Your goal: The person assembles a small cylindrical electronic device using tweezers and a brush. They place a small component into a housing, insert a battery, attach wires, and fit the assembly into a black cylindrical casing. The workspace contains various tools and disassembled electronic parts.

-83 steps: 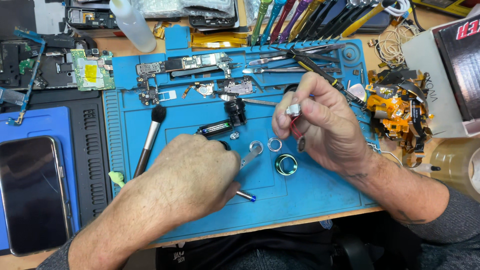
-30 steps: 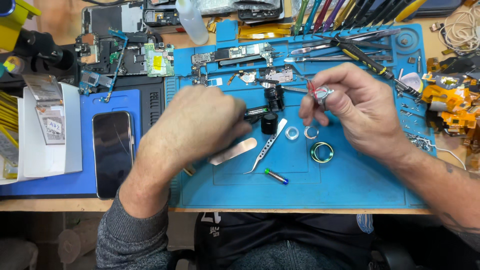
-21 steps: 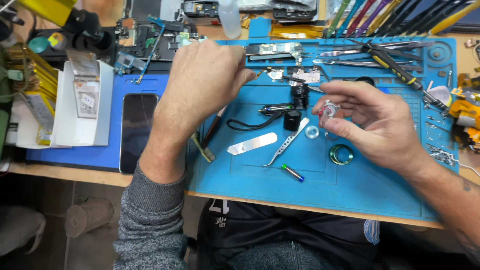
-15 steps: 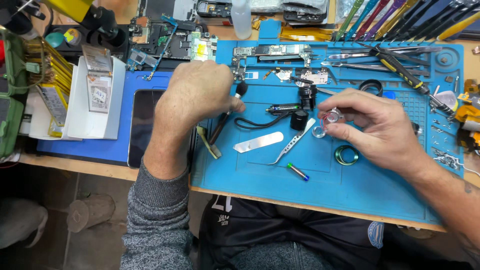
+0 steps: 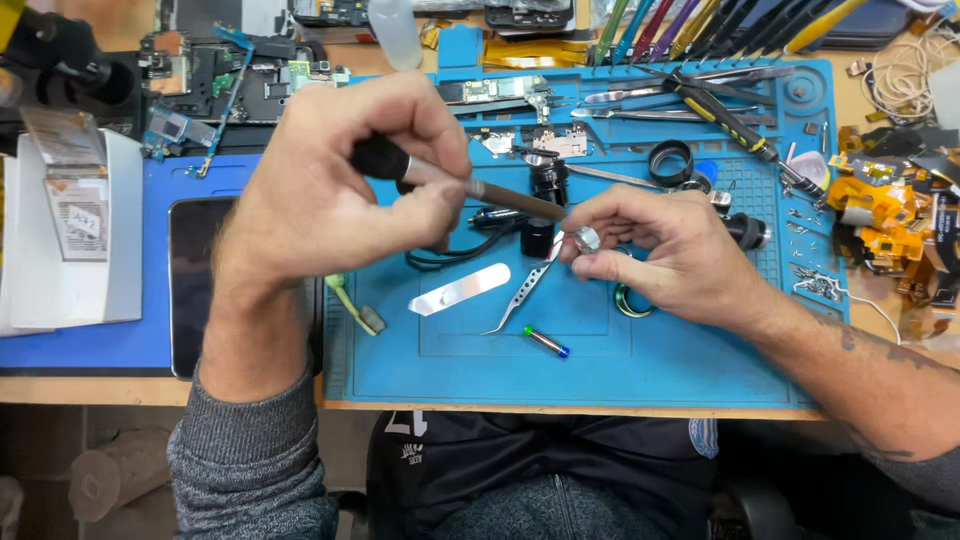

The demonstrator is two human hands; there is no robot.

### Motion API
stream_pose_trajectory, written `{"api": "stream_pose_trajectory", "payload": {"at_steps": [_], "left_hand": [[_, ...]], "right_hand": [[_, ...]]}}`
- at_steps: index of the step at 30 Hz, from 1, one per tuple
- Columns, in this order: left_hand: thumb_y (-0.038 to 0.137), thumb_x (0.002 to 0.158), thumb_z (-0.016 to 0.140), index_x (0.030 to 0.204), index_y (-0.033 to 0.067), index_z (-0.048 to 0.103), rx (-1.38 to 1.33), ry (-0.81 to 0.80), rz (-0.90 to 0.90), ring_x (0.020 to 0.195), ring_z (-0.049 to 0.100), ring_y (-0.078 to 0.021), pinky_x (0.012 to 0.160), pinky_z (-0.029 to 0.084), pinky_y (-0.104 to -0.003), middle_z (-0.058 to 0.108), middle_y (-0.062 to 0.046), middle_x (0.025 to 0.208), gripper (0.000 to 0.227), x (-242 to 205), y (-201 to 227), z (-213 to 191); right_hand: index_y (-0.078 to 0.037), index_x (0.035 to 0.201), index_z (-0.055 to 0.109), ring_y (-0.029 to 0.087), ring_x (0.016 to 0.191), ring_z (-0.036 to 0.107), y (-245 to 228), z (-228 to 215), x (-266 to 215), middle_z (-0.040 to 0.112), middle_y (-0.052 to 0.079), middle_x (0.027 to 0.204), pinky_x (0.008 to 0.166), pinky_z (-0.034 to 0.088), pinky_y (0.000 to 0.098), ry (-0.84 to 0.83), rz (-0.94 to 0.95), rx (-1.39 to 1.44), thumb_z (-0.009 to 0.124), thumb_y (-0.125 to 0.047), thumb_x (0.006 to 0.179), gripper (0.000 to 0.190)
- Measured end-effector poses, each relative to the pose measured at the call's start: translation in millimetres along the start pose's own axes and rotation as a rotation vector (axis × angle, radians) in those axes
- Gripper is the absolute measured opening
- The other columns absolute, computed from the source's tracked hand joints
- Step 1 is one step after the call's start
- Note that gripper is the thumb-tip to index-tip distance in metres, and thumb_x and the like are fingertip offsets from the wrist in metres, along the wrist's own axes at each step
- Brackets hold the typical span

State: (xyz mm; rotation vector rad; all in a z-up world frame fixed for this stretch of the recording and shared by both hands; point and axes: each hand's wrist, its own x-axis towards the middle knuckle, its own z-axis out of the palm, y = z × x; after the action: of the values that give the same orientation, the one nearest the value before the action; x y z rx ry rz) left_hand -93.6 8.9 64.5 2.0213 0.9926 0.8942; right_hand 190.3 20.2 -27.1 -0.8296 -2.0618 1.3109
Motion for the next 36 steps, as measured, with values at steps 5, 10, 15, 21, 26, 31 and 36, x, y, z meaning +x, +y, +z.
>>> {"api": "stream_pose_trajectory", "payload": {"at_steps": [5,10,15,21,26,31,36], "left_hand": [[0.002,0.083,0.064,0.082,0.0087,0.057,0.037,-0.123,0.095,0.060,0.048,-0.0096,0.055,0.040,-0.024,0.055,0.003,0.069,0.010,-1,2,10],[-0.004,0.081,0.054,0.083,0.0102,0.052,0.164,-0.147,0.139,0.051,0.045,-0.0167,0.050,0.034,-0.031,0.052,0.002,0.064,0.015,-2,2,18],[0.001,0.090,0.061,0.090,0.0110,0.049,0.254,-0.204,0.141,0.056,0.052,-0.0209,0.050,0.035,-0.036,0.054,0.000,0.071,0.017,-3,2,17],[0.002,0.102,0.048,0.117,0.0039,0.060,0.268,-0.220,0.245,0.077,0.065,-0.0281,0.057,0.043,-0.040,0.065,-0.008,0.090,0.020,0,5,16],[0.001,0.100,0.052,0.125,0.0074,0.064,0.293,-0.215,0.243,0.068,0.058,-0.0264,0.053,0.041,-0.040,0.058,-0.005,0.080,0.028,-1,-2,21],[0.009,0.102,0.061,0.118,0.0102,0.068,0.421,-0.169,0.294,0.057,0.053,-0.0260,0.041,0.034,-0.040,0.055,-0.003,0.077,0.017,-5,-16,35],[0.008,0.106,0.058,0.115,0.0001,0.069,0.416,-0.040,0.412,0.056,0.051,-0.0230,0.039,0.035,-0.038,0.049,-0.006,0.072,0.016,-13,-32,58]], "right_hand": [[-0.002,0.115,0.065,0.013,0.083,0.077,5,-4,-3,0.077,0.008,0.099,0.082,0.064,0.0233,-0.012,0.079,0.124,0.071,-0.009,0.091,0.026],[-0.003,0.114,0.060,0.017,0.079,0.076,7,-6,-4,0.075,0.012,0.084,0.078,0.061,0.0246,-0.016,0.147,0.321,0.072,-0.006,0.090,0.026],[-0.001,0.122,0.060,0.018,0.078,0.080,10,-7,-5,0.076,0.011,0.089,0.080,0.065,0.0257,0.006,0.123,0.259,0.073,-0.008,0.089,0.036],[0.000,0.115,0.062,0.021,0.076,0.080,8,-10,-5,0.079,0.017,0.097,0.076,0.068,0.0290,0.012,0.157,0.320,0.072,-0.007,0.088,0.030],[0.000,0.109,0.063,0.019,0.076,0.081,3,-16,-3,0.081,0.016,0.089,0.064,0.065,0.0226,-0.031,0.086,0.218,0.072,-0.014,0.088,0.027],[-0.002,0.103,0.063,0.017,0.068,0.083,0,-16,-1,0.080,0.013,0.084,0.048,0.055,0.0153,-0.008,0.041,0.126,0.075,-0.010,0.086,0.022],[0.003,0.105,0.064,0.013,0.055,0.074,7,-16,-2,0.071,0.009,0.064,0.058,0.057,0.0178,0.080,-0.026,0.023,0.070,-0.009,0.091,0.020]]}}
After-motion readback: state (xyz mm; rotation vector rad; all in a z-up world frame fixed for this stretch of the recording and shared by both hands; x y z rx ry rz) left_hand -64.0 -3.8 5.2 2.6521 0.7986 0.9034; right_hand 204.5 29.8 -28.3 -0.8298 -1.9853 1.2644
